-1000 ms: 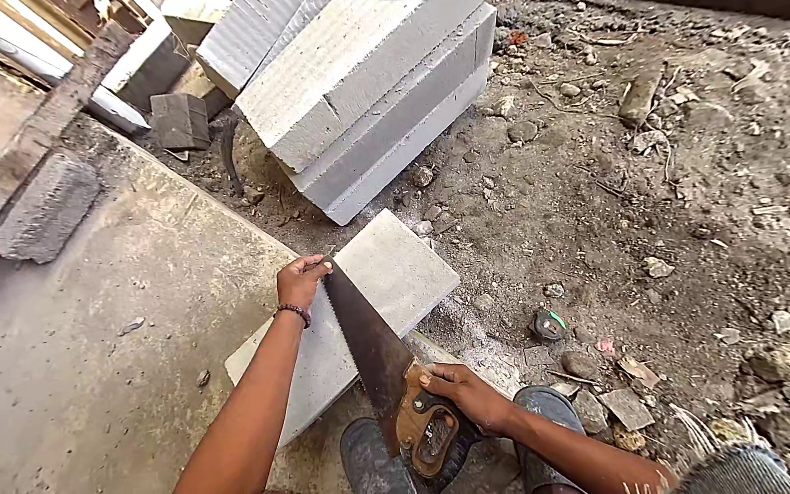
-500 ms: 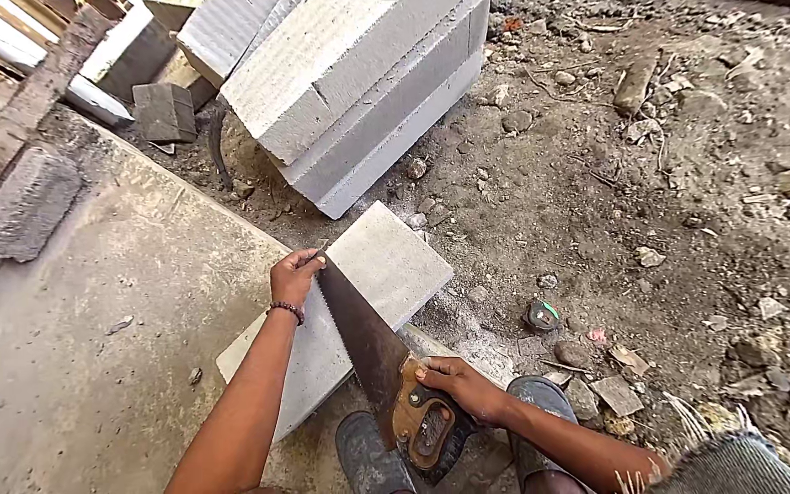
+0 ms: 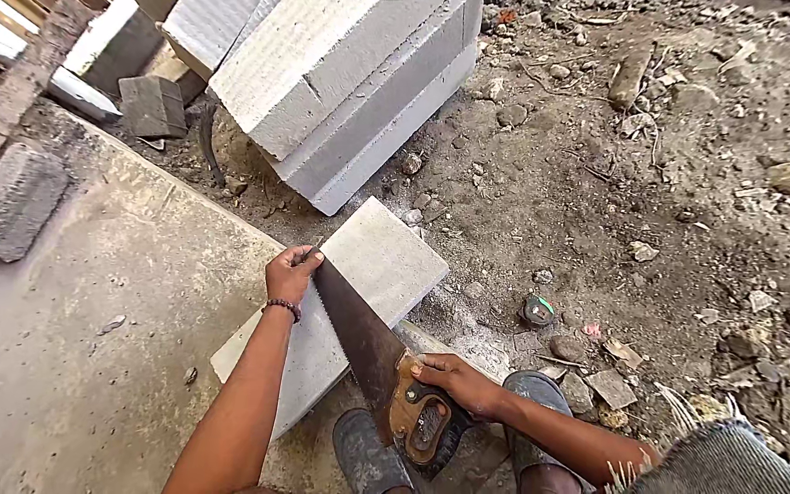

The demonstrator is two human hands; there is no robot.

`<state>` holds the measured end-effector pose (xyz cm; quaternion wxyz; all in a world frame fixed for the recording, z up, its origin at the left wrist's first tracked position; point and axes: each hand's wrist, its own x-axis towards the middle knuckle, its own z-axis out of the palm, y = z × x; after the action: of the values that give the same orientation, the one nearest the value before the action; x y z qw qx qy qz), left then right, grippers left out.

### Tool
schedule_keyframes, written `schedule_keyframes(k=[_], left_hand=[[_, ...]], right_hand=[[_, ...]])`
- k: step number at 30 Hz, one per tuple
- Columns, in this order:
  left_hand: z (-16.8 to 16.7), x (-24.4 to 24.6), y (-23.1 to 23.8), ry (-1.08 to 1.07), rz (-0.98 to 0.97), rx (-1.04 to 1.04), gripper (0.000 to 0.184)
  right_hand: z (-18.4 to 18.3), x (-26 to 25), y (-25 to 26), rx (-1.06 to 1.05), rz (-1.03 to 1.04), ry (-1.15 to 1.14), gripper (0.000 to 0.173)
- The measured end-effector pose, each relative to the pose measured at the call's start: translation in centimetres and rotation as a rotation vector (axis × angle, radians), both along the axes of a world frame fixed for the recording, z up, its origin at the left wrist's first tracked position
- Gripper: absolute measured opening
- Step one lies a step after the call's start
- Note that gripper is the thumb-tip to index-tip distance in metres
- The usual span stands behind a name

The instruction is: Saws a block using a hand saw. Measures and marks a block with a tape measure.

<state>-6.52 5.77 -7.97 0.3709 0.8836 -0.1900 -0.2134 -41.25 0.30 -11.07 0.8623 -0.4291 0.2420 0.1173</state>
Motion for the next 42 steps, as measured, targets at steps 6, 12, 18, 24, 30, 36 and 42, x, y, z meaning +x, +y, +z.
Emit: schedule_keyframes(k=[6,12,18,24,30,36,42], left_hand=[[0.06,0.02,0.00,0.014,0.006,-0.009,0.032],[0.15,-0.01,-0.03,0.020,0.012,0.001,0.032],[0.15,-0.01,-0.12,0.027,0.015,0.005,0.031],[0.19,-0.03,-0.10,0.032,0.017,-0.001,0.031],[0.25,-0.13,-0.27,0.041,0.022,-0.013,0.031],[0.25,-0.10,-0.12,0.062,0.032,-0.005,0.030],[0.04,-0.39,-0.03,0.055,0.031,-0.015,0.028]], right_hand=[[0.01,-0.11,-0.04,-0.008,0.003,-0.010,0.032],[0.07,-0.17,-0.08,-0.004,0.007,-0.006,0.032],[-0.16,-0.15,0.02,-0.016,0.020,-0.018,0.032],[-0.41,-0.05,0.24,0.003,0.001,-0.026,0.031],[-0.35,-0.11,0.18,0.005,-0.001,-0.016,0.030],[-0.47,-0.21,0.26,0.003,-0.006,-0.017,0.031],[-0.49,-0.39,0.37,0.013,-0.009,-0.011,0.030]])
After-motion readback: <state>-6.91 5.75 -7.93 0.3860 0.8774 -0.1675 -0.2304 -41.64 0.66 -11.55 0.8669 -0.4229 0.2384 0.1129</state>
